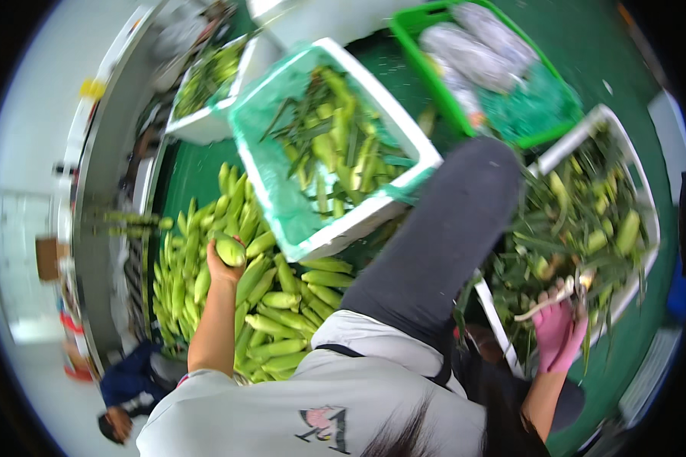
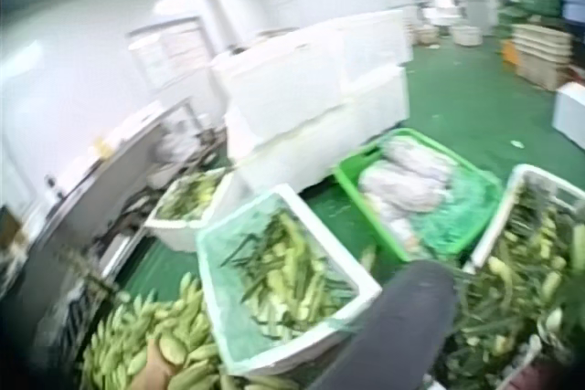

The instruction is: The person processes ears of corn by picking them from crates, peeling off their outer husks by hand, and trimming the stalks and leaves with pruning shears.

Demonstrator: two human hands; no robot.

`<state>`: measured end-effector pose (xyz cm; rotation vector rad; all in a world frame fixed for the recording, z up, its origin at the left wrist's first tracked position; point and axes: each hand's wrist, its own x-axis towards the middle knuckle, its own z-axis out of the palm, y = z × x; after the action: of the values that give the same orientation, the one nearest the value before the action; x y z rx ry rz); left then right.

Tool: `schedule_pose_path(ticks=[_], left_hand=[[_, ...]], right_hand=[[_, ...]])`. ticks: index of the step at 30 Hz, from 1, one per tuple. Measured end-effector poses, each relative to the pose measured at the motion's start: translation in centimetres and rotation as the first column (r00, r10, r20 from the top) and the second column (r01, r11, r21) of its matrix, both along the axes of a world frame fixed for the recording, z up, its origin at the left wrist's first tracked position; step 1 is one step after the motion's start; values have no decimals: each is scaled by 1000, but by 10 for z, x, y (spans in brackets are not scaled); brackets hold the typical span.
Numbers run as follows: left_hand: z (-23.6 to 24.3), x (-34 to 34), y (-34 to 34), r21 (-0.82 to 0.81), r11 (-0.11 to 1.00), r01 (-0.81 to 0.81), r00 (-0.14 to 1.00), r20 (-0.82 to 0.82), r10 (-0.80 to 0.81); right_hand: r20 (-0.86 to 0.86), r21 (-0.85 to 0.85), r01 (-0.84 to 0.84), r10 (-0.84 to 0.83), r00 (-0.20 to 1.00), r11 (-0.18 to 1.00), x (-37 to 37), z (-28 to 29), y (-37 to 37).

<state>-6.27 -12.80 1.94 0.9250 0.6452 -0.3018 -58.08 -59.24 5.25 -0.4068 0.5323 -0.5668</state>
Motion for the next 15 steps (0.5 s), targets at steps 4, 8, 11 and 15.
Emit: schedule_pose_path(ticks=[4,8,11,15], left_hand=[[-29,22,78,178,875,-450,886,-35,462],[-21,27,-79,457,886,83,989,75,-131],[-90,49,-169,200,647,735,664,-24,-747],[-252,47,-237,311,243,919,393,-677,-621]], right_hand=[[-67,-31,-100,98,993,995,6,-18,-1],[-222,-16,45,-47,974,999,25,-9,12],[-216,22,105,-98,971,994,27,-8,18],[-283,51,117,-98,954,992,24,-18,29]])
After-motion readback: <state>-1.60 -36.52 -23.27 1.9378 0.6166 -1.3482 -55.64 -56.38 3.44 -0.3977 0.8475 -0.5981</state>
